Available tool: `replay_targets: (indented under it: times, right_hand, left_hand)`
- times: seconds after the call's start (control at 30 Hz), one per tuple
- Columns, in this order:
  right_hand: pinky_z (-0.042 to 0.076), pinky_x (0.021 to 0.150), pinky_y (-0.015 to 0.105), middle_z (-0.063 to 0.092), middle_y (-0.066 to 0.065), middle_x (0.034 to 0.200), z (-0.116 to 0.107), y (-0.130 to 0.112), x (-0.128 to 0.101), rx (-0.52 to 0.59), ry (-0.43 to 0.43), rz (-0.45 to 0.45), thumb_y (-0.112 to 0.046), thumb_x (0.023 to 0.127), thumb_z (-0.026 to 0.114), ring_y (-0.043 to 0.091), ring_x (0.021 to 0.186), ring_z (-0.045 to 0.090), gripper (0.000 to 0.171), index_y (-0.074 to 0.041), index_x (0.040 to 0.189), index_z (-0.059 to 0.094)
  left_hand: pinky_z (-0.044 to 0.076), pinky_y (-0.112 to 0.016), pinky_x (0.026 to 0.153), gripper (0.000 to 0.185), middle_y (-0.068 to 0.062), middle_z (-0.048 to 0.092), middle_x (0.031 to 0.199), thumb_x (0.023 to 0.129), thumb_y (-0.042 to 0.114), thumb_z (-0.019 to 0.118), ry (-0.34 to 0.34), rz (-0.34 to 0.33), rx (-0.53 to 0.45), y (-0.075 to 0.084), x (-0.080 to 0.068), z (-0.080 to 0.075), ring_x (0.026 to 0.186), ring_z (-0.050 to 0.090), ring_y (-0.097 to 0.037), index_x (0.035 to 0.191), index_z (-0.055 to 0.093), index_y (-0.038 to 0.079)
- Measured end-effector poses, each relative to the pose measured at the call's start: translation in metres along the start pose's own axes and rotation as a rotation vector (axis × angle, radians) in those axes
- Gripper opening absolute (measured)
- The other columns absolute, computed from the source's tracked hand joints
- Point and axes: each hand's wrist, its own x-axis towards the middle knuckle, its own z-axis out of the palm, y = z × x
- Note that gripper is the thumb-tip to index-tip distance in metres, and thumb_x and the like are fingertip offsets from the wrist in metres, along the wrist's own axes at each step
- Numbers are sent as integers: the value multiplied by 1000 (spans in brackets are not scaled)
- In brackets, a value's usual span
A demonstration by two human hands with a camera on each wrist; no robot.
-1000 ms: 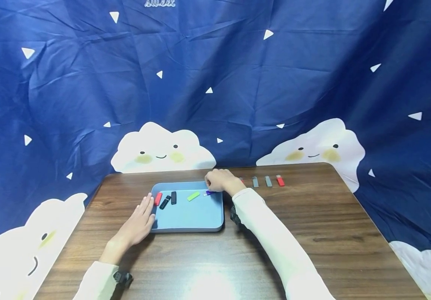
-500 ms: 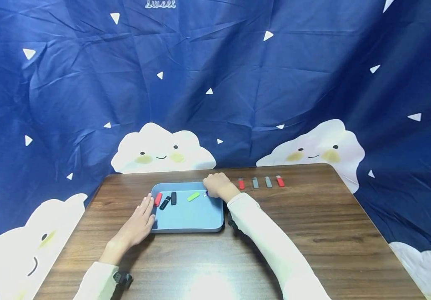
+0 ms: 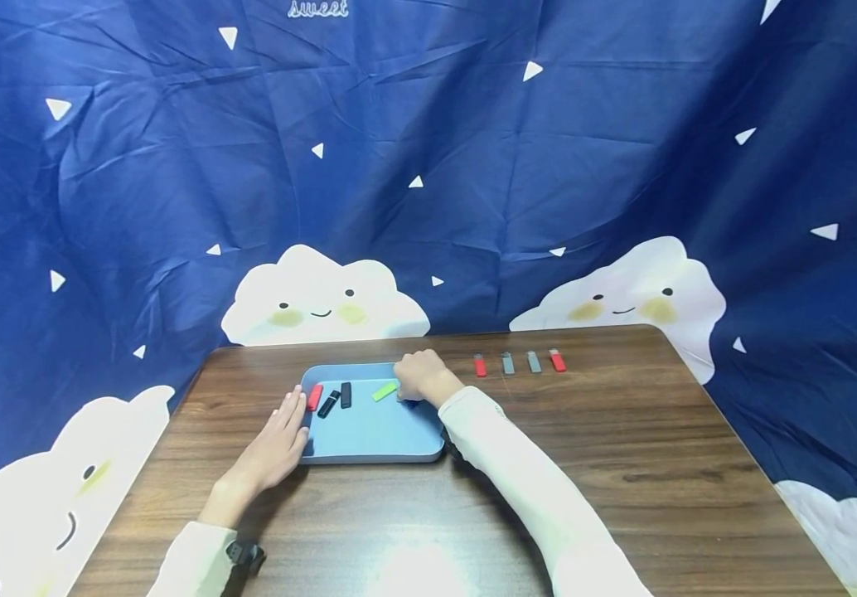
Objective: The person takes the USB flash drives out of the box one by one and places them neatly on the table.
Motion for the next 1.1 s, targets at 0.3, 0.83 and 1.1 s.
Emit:
replay_targets:
  times: [0.3, 0.83, 1.1]
  right_hand:
    - [42, 65, 32, 52, -3, 76, 2, -2, 3, 97, -55, 30, -50, 99, 72, 14, 69, 49, 41, -19, 78, 57]
    - [55, 84, 38, 68, -3, 109, -13, 2, -4, 156, -87, -98, -38, 91, 84, 16, 90, 59, 33, -18, 115, 72]
    - [56, 89, 38, 65, -4, 117, -7, 0, -6, 83, -105, -123, -41, 85, 90, 14, 96, 61, 50, -21, 127, 70]
  left_hand:
    - [23, -60, 133, 63, -22, 13, 178, 113, 22, 39, -14, 1, 6, -6, 1, 7, 164, 20, -44, 165, 23, -9]
    - [25, -63, 131, 64, -26, 18, 176, 110, 20, 43, 10, 6, -8, -3, -1, 4, 162, 23, -47, 164, 26, -11]
    - [26, -63, 131, 63, -28, 20, 175, 110, 17, 45, 6, -5, 17, 3, -3, -2, 162, 24, -48, 162, 28, -14]
